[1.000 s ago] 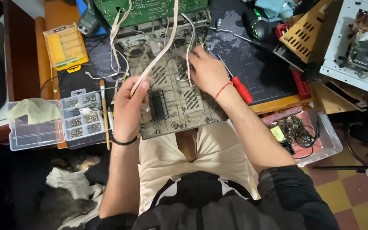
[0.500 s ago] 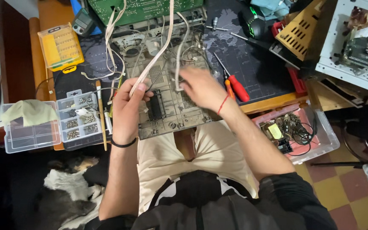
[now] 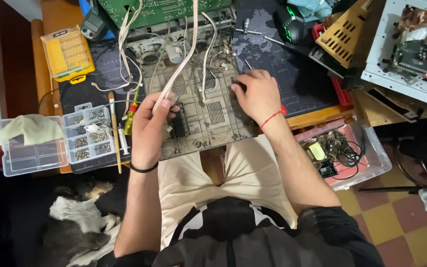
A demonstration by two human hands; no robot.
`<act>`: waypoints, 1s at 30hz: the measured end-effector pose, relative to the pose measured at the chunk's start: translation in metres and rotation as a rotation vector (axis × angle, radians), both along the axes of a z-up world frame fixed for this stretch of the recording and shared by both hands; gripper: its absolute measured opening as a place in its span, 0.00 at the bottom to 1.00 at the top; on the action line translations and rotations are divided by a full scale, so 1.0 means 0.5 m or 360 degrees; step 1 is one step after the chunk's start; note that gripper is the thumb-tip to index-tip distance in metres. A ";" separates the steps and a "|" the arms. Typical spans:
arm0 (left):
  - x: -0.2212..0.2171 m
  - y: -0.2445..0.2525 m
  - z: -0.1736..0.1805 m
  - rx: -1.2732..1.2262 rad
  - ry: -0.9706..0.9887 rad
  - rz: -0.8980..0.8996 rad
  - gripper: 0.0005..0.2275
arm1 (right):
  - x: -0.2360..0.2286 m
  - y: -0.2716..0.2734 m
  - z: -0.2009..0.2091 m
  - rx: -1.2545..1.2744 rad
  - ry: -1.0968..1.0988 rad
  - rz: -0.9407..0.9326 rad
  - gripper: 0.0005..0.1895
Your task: The person disassembles an electronic device by disconnecting ribbon cables and wires, removing a circuit board with a screwdriver, and placing components into a plastic container. They handle multiple wires and connectors, using a red-handled screwdriver to loosen screws before removing parts.
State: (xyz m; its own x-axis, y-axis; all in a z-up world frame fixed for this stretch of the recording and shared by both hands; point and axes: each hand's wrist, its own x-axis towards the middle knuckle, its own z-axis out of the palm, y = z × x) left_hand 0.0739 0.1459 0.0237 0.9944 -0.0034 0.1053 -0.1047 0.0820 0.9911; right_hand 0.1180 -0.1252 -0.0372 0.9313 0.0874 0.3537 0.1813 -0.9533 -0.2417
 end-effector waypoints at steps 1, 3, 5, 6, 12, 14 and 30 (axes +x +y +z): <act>-0.002 -0.003 0.001 0.0000 0.0002 0.0000 0.09 | -0.002 -0.008 -0.008 0.0014 0.0122 -0.0032 0.12; -0.001 -0.002 -0.003 -0.0009 -0.0002 -0.0012 0.10 | 0.003 -0.014 -0.009 0.0015 0.0108 -0.0015 0.10; -0.002 -0.004 -0.004 -0.0017 -0.0007 -0.0024 0.10 | 0.006 -0.019 -0.007 0.0017 0.0092 0.0002 0.09; -0.003 -0.006 -0.003 -0.0015 -0.0006 -0.0023 0.10 | 0.007 -0.022 -0.004 0.0198 0.0100 0.0001 0.07; -0.008 -0.008 0.001 -0.0023 -0.0019 -0.0017 0.10 | 0.002 -0.020 0.013 0.0648 -0.0050 0.0006 0.06; -0.007 -0.005 -0.006 -0.0016 -0.0021 -0.0002 0.10 | -0.015 -0.012 0.048 0.0767 -0.0240 0.0057 0.07; -0.007 -0.045 -0.047 -0.0110 0.0182 -0.0408 0.08 | -0.139 0.110 0.116 0.1268 0.0026 0.1084 0.07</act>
State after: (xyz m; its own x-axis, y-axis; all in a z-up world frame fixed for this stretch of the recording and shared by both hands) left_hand 0.0702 0.1233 0.0002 0.9675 -0.2529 0.0010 0.0406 0.1592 0.9864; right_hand 0.0487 -0.0701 0.0208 0.7777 0.3426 0.5271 0.6110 -0.2148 -0.7619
